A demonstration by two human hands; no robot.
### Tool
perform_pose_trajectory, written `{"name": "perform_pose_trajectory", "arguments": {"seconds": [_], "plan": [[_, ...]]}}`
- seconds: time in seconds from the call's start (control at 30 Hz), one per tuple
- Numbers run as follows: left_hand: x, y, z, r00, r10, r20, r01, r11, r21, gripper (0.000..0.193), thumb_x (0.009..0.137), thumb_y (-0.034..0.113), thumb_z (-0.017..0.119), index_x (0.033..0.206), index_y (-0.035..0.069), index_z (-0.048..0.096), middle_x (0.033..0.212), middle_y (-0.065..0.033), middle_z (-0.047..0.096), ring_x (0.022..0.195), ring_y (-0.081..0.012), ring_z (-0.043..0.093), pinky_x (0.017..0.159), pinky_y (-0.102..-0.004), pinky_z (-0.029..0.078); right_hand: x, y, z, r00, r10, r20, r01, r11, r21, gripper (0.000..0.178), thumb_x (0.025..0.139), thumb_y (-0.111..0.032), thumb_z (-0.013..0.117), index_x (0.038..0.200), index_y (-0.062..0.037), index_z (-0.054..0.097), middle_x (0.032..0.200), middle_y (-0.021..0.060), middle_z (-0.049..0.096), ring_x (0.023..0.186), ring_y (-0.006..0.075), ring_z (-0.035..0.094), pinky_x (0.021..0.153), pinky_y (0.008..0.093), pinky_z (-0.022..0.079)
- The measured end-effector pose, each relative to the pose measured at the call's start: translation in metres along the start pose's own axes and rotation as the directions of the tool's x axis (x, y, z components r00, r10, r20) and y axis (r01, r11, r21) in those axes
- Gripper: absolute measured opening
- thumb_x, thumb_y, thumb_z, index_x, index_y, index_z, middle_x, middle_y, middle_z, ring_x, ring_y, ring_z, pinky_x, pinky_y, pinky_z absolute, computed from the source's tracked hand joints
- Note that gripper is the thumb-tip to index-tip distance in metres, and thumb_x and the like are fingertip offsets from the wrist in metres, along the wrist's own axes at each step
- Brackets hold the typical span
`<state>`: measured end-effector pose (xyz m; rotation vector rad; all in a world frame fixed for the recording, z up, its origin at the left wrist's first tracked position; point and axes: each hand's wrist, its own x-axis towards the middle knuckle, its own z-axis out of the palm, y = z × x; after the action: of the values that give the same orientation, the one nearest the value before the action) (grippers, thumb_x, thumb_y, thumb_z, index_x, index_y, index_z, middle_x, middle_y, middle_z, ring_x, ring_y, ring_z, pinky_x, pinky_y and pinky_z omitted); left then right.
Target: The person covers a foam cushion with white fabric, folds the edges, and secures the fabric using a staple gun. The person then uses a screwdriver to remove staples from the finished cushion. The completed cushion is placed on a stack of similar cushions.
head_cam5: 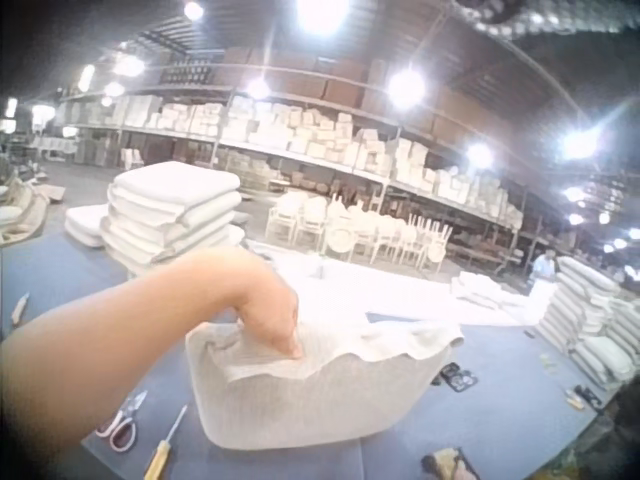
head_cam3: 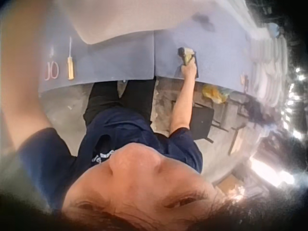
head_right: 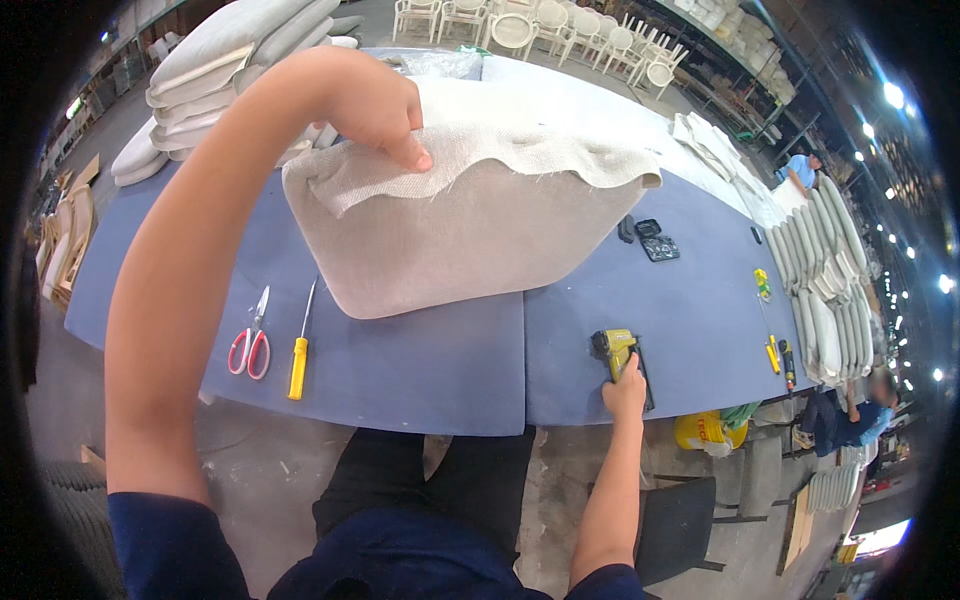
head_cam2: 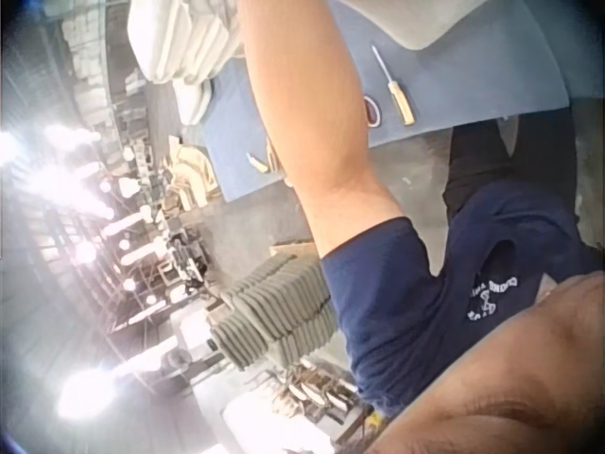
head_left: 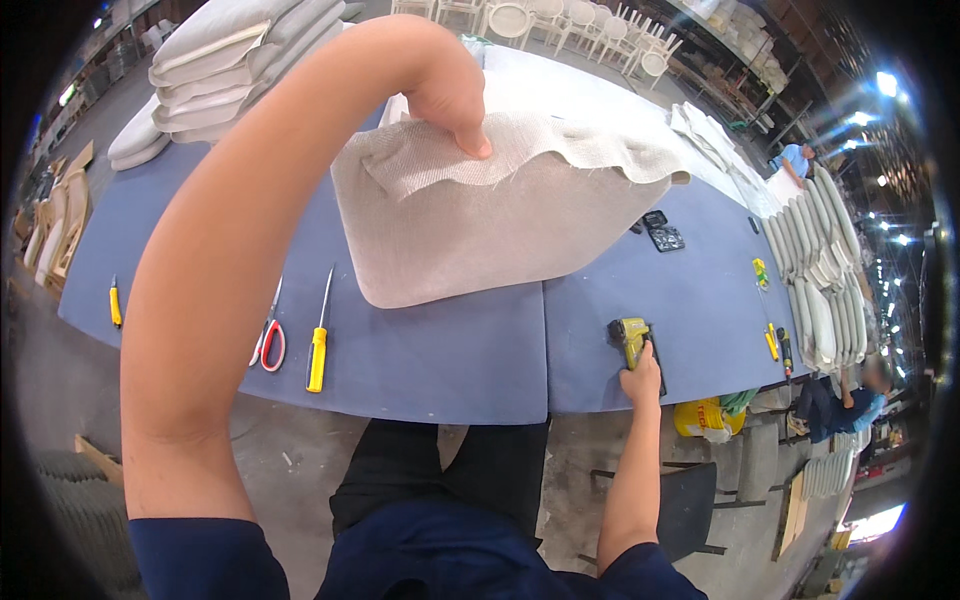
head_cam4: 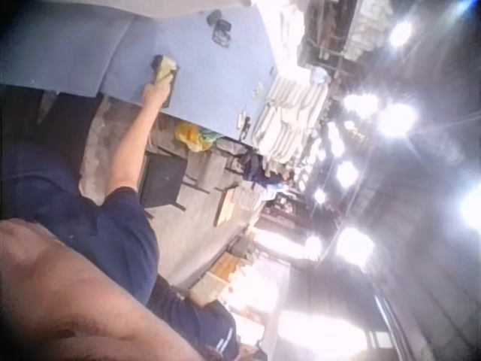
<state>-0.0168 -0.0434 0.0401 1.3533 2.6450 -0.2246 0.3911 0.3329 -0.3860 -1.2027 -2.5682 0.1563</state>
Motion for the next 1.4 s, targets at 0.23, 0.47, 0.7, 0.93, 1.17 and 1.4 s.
{"name": "perform_pose_trajectory", "arguments": {"seconds": [0.23, 0.47, 0.7, 0.93, 1.17, 1.4], "plan": [[-0.023, -0.007, 0.017, 0.999, -0.005, -0.052, 0.003, 0.999, -0.049, 0.069, 0.093, 0.070, 0.080, 0.112, 0.004, 0.083, 0.108, -0.0174, 0.080, 0.105, -0.0351, 0.077, 0.099, -0.0503, 0.062, -0.002, -0.159, -0.122, 0.918, 0.021, 0.396, -0.341, 0.554, 0.760, 0.030, 0.109, -0.029, 0.074, 0.117, -0.0002, 0.073, 0.072, 0.0032, 0.064, 0.062, 0.0117, 0.057, 0.060, 0.0316, 0.047], [-0.040, -0.006, 0.040, 0.975, -0.004, -0.220, -0.035, 0.985, -0.170, 0.066, 0.098, 0.056, 0.081, 0.135, 0.002, 0.082, 0.131, -0.0254, 0.082, 0.124, -0.0435, 0.077, 0.108, -0.0531, 0.058, -0.070, -0.326, -0.200, 0.935, -0.332, -0.124, 0.184, 0.156, 0.971, 0.036, 0.116, -0.024, 0.065, 0.127, 0.0089, 0.073, 0.072, 0.0063, 0.065, 0.058, 0.0147, 0.062, 0.059, 0.0331, 0.054], [-0.051, 0.003, 0.055, 0.976, -0.006, -0.217, -0.035, 0.982, -0.186, 0.050, 0.097, 0.038, 0.082, 0.138, 0.009, 0.082, 0.136, -0.0229, 0.079, 0.134, -0.0414, 0.071, 0.112, -0.0511, 0.058, -0.068, -0.386, -0.192, 0.915, -0.317, -0.249, 0.311, 0.163, 0.936, 0.021, 0.109, -0.013, 0.078, 0.107, 0.0072, 0.077, 0.071, 0.0060, 0.073, 0.066, 0.0121, 0.071, 0.062, 0.0324, 0.055], [-0.068, 0.015, 0.053, 0.963, -0.029, -0.267, -0.018, 0.985, -0.171, 0.050, 0.100, 0.036, 0.080, 0.139, 0.005, 0.080, 0.135, -0.0243, 0.078, 0.135, -0.0403, 0.071, 0.115, -0.0504, 0.058, -0.085, -0.388, -0.192, 0.929, -0.293, -0.225, 0.269, 0.121, 0.956, 0.020, 0.109, -0.012, 0.076, 0.103, 0.0069, 0.075, 0.073, 0.0057, 0.073, 0.063, 0.0127, 0.070, 0.060, 0.0327, 0.055], [-0.061, 0.004, 0.071, 0.921, 0.103, -0.376, -0.166, 0.976, -0.139, 0.048, 0.096, 0.032, 0.080, 0.135, 0.003, 0.081, 0.130, -0.0237, 0.079, 0.129, -0.0424, 0.071, 0.113, -0.0512, 0.057, -0.089, -0.386, -0.192, 0.922, -0.354, -0.156, 0.218, 0.143, 0.965, 0.023, 0.114, -0.013, 0.071, 0.124, 0.0075, 0.069, 0.099, 0.0093, 0.074, 0.063, 0.0090, 0.062, 0.058, 0.0299, 0.054], [-0.056, 0.006, 0.081, 0.874, 0.190, -0.447, -0.258, 0.961, -0.096, 0.045, 0.093, 0.030, 0.078, 0.127, 0.001, 0.082, 0.126, -0.0244, 0.079, 0.125, -0.0445, 0.069, 0.113, -0.0523, 0.054, -0.086, -0.381, -0.189, 0.930, -0.325, -0.171, 0.285, 0.342, 0.896, 0.029, 0.111, -0.017, 0.076, 0.128, 0.0054, 0.075, 0.096, 0.0133, 0.079, 0.084, 0.0218, 0.073, 0.081, 0.0397, 0.058]]}}
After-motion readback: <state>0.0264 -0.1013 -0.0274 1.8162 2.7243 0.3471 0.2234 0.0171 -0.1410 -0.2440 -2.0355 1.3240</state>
